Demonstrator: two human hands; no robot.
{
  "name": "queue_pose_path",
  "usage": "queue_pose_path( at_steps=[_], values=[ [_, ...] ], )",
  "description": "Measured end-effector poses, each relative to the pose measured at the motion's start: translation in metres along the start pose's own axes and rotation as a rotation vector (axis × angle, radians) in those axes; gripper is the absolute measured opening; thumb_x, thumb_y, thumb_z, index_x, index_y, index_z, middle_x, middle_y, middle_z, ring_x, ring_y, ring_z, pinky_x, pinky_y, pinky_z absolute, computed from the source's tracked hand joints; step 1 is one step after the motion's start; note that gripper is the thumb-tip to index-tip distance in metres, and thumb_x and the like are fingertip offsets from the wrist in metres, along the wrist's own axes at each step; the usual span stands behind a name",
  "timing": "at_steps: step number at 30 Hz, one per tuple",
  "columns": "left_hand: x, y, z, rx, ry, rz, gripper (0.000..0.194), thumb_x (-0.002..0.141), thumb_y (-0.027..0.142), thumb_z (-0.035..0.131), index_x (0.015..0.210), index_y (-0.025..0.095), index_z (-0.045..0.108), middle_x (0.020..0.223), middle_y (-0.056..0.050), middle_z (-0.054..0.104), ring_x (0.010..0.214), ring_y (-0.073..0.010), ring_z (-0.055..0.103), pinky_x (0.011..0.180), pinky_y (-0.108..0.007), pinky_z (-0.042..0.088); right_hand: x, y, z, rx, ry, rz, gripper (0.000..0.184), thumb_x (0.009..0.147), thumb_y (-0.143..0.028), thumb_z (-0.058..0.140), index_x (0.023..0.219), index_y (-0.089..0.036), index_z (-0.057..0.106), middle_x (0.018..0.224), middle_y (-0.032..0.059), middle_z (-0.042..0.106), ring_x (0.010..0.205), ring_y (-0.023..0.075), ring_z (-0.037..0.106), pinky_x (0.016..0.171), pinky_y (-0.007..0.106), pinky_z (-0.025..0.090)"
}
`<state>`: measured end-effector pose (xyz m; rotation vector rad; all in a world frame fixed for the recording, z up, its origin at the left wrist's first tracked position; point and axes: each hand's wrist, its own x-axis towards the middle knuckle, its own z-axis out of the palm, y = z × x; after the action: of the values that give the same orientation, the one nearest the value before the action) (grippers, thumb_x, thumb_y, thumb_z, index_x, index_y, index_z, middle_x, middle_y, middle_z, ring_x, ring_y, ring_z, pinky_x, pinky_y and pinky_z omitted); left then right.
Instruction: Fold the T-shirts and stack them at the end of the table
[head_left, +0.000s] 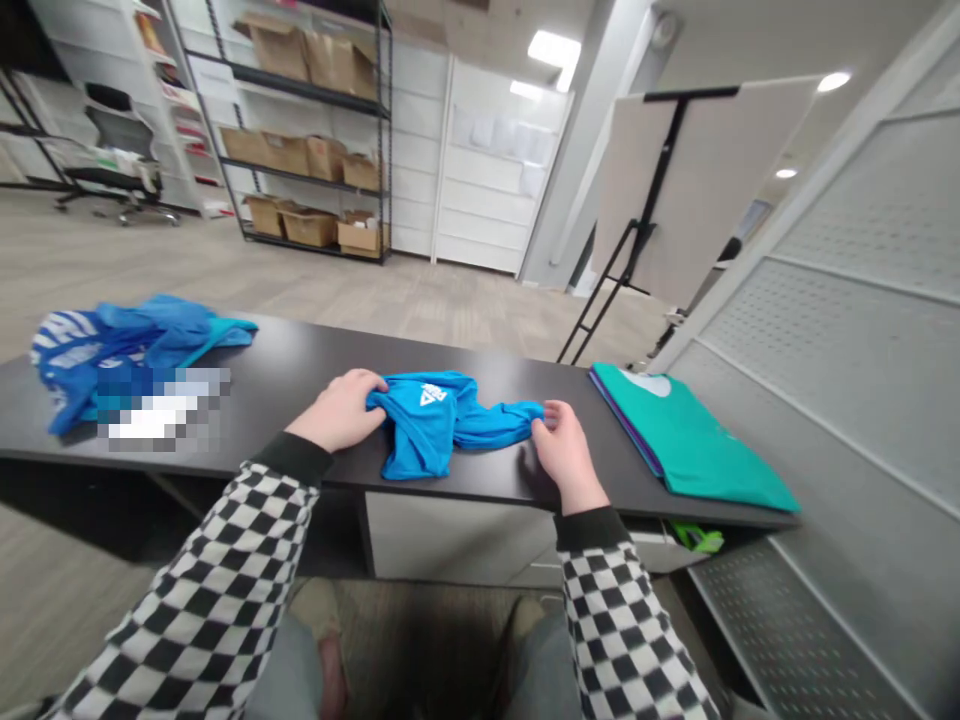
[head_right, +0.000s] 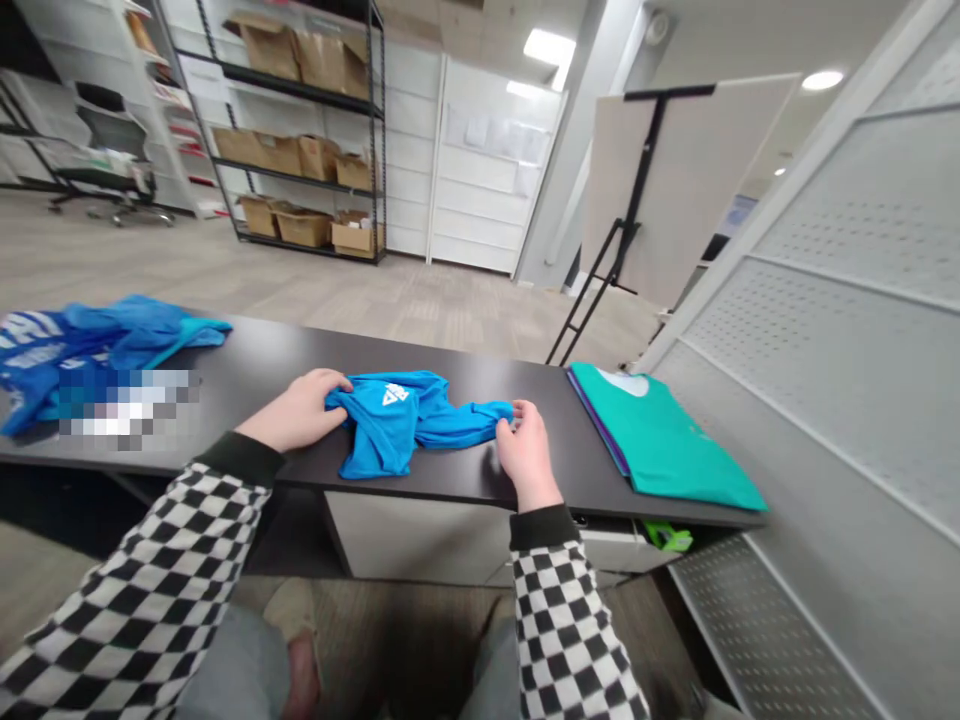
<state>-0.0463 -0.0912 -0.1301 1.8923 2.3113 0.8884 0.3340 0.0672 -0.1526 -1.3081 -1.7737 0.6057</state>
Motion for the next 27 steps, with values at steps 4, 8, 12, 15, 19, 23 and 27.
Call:
queue_pose_path(
  at_steps=[4, 8, 12, 15, 19, 23, 27],
  values=[
    [-0.005, 0.021, 0.010, -0.087, -0.033, 0.106, 0.063, 0.087, 0.032, 0.068, 0.150, 0.026, 0.071, 0.159, -0.013, 0.067, 0.147, -0.0377, 0.061, 0.129, -0.053, 0.046, -0.017, -0.022, 0.014, 0.019, -0.027, -0.238, 0.044, 0.098, -0.036, 0.062, 0.136, -0.018, 0.071, 0.140, 0.0210, 0.075, 0.129, 0.0351, 0.072, 0.116, 0.055, 0.057],
    [-0.011, 0.054, 0.021, -0.120, -0.167, 0.205, 0.051, 0.086, 0.028, 0.071, 0.136, 0.027, 0.080, 0.144, -0.012, 0.076, 0.139, -0.0386, 0.067, 0.126, -0.053, 0.048, -0.043, -0.049, 0.031, 0.085, -0.320, -0.503, 0.056, 0.099, -0.033, 0.068, 0.154, -0.023, 0.067, 0.160, 0.0173, 0.067, 0.150, 0.0339, 0.062, 0.129, 0.055, 0.049],
    [-0.015, 0.076, 0.016, -0.317, -0.253, 0.285, 0.032, 0.089, 0.029, 0.068, 0.115, 0.030, 0.085, 0.127, -0.006, 0.084, 0.124, -0.0333, 0.075, 0.115, -0.044, 0.055, -0.051, -0.057, 0.038, 0.087, -0.497, -0.526, 0.043, 0.095, -0.024, 0.065, 0.136, -0.025, 0.079, 0.148, 0.0116, 0.077, 0.142, 0.0319, 0.068, 0.127, 0.051, 0.049],
    [-0.012, 0.075, 0.003, -0.358, -0.213, 0.192, 0.025, 0.088, 0.028, 0.066, 0.103, 0.030, 0.086, 0.105, -0.003, 0.085, 0.100, -0.0296, 0.078, 0.092, -0.038, 0.059, -0.043, -0.054, 0.032, 0.099, -0.330, -0.338, 0.029, 0.101, -0.035, 0.057, 0.112, -0.024, 0.083, 0.118, 0.0098, 0.085, 0.113, 0.0308, 0.077, 0.109, 0.046, 0.058],
    [-0.007, 0.063, -0.007, -0.306, -0.061, -0.007, 0.017, 0.088, 0.034, 0.068, 0.094, 0.027, 0.083, 0.074, -0.001, 0.075, 0.072, -0.0251, 0.070, 0.067, -0.035, 0.050, -0.031, -0.051, 0.023, 0.284, -0.104, 0.003, 0.044, 0.100, -0.061, 0.055, 0.089, -0.023, 0.075, 0.086, 0.0073, 0.080, 0.084, 0.0290, 0.072, 0.084, 0.041, 0.061],
    [-0.007, 0.070, 0.001, -0.509, -0.042, -0.147, 0.025, 0.093, 0.047, 0.071, 0.092, 0.024, 0.081, 0.067, -0.001, 0.070, 0.060, -0.0210, 0.064, 0.057, -0.032, 0.044, -0.031, -0.052, 0.025, 0.524, -0.079, 0.159, 0.051, 0.091, -0.072, 0.068, 0.089, -0.022, 0.078, 0.087, 0.0080, 0.082, 0.089, 0.0312, 0.074, 0.085, 0.042, 0.062],
    [-0.010, 0.095, 0.008, -1.033, -0.095, -0.276, 0.043, 0.094, 0.055, 0.077, 0.118, 0.020, 0.084, 0.088, -0.008, 0.083, 0.067, -0.0220, 0.074, 0.063, -0.031, 0.055, -0.038, -0.052, 0.033, 0.605, -0.075, 0.108, 0.053, 0.094, -0.071, 0.071, 0.113, -0.022, 0.085, 0.104, 0.0085, 0.086, 0.101, 0.0334, 0.078, 0.095, 0.047, 0.064]
  ],
)
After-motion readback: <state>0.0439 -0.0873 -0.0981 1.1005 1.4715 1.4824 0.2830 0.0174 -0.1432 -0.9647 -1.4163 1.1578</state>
